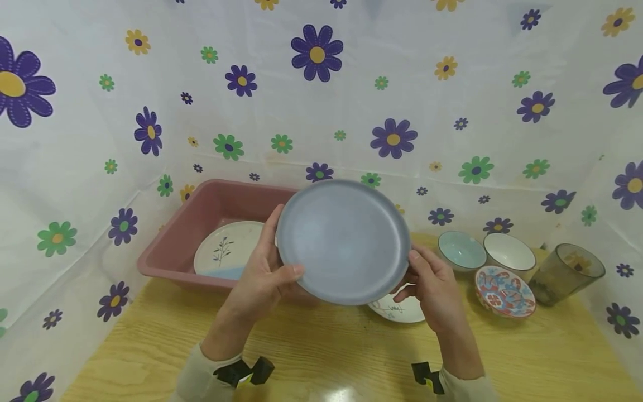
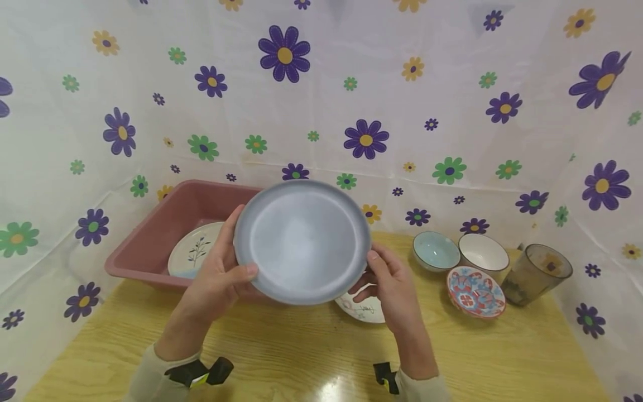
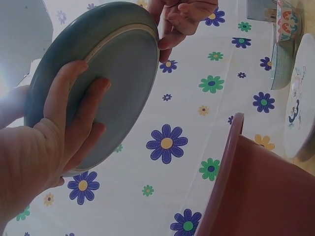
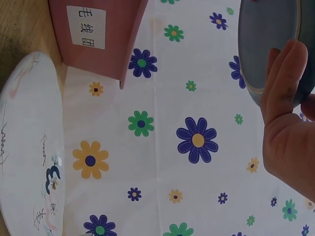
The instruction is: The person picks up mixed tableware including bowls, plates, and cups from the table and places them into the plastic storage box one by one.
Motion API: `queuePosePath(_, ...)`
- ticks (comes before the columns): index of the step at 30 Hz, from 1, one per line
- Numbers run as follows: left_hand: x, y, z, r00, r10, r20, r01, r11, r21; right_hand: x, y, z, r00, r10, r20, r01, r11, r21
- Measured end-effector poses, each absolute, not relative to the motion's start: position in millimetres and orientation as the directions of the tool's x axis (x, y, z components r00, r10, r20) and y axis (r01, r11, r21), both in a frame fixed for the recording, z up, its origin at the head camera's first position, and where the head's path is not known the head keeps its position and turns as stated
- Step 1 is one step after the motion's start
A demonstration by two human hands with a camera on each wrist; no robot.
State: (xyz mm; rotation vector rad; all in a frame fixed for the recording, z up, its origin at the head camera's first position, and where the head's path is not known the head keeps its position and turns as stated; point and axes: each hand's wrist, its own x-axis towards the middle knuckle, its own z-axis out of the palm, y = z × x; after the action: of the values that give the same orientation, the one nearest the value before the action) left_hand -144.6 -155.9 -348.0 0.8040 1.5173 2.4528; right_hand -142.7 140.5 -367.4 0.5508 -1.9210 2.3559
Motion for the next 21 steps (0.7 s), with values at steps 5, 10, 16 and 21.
queuePosePath(5,-145,-158,-347,-0.844,0.386,0.374,0.16,-0.484,0.861,-142,137,-366,-0.957,-0.166,0.237,-0.211,-0.161,-0.964)
queuePosePath(10,-146,-163,-346,-0.854,0.365,0.371,0.18,-0.462,0.869,-142,132,-365,-0.971,-0.152,0.185,-0.173,-0.091,-0.981)
queuePosePath(16,-149,-169,-345,-0.871,0.338,0.356,0.173,-0.467,0.867,-145,126,-367,-0.99,-0.124,0.065,-0.07,0.034,-0.997)
queuePosePath(21,-151,-174,-344,-0.88,0.308,0.361,0.193,-0.462,0.865,-148,119,-376,-0.992,-0.126,0.003,-0.044,0.319,-0.947)
